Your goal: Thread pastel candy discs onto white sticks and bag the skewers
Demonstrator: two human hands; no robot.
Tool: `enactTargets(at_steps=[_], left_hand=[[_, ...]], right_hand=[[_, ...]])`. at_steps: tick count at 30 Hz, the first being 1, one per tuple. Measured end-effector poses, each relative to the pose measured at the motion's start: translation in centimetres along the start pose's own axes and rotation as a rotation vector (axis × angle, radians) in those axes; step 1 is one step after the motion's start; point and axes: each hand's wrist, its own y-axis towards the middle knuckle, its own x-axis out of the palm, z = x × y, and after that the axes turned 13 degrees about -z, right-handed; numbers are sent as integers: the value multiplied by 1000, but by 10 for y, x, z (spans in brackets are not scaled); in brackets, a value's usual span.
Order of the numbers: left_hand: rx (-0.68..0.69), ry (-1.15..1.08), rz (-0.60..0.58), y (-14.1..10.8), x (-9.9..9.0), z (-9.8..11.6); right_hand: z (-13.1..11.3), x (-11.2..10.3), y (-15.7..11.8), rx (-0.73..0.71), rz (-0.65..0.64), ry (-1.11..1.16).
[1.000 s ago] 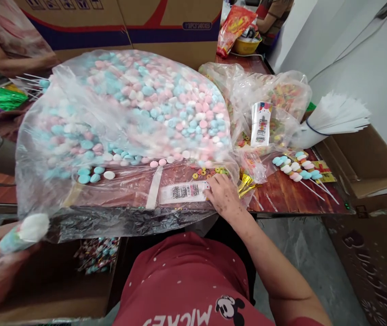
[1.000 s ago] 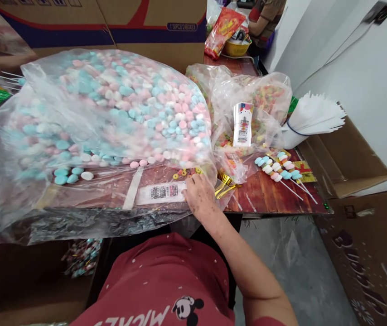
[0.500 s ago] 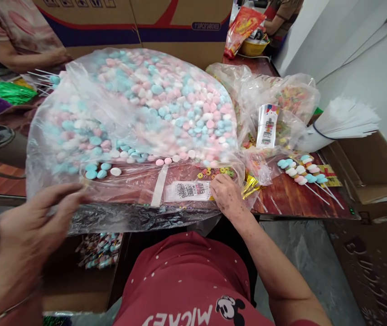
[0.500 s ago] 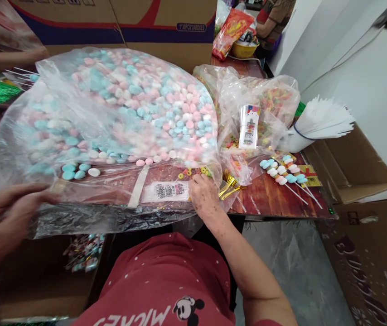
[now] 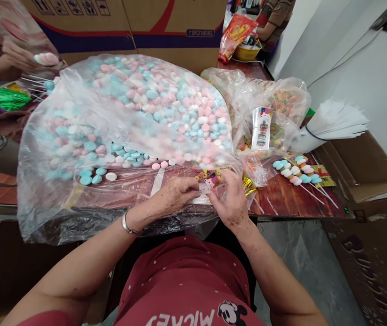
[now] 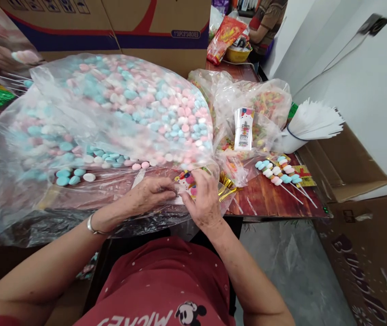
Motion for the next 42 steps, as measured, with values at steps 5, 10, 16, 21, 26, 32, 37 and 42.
enactTargets(at_steps=[5,10,16,21,26,32,37,42], left_hand=[[-4,-136,-106,-8,-8,8],[-13,-182,-25,-10,-3,12],[40,-133,-72,-13,1,10],[-26,-273,-64,-12,6,10],[-128,-562,-25,-15,14,9],[-74,-513,22,-19,19,8],[-55,-510,97,-22,24,7],[-7,-532,123,-23,22,11]], right_hand=[[-3,-13,1,209,-269,357],[-8,-13,1,147,-277,450],[-6,-16,2,-13,-274,306],[-2,-15,2,-69,-247,167],[-3,-12,1,-63,-204,87],[-7,-27,-6,-65,-155,164],[55,-78,-31,279,228,-193],[137,-131,-70,310,305,-558]])
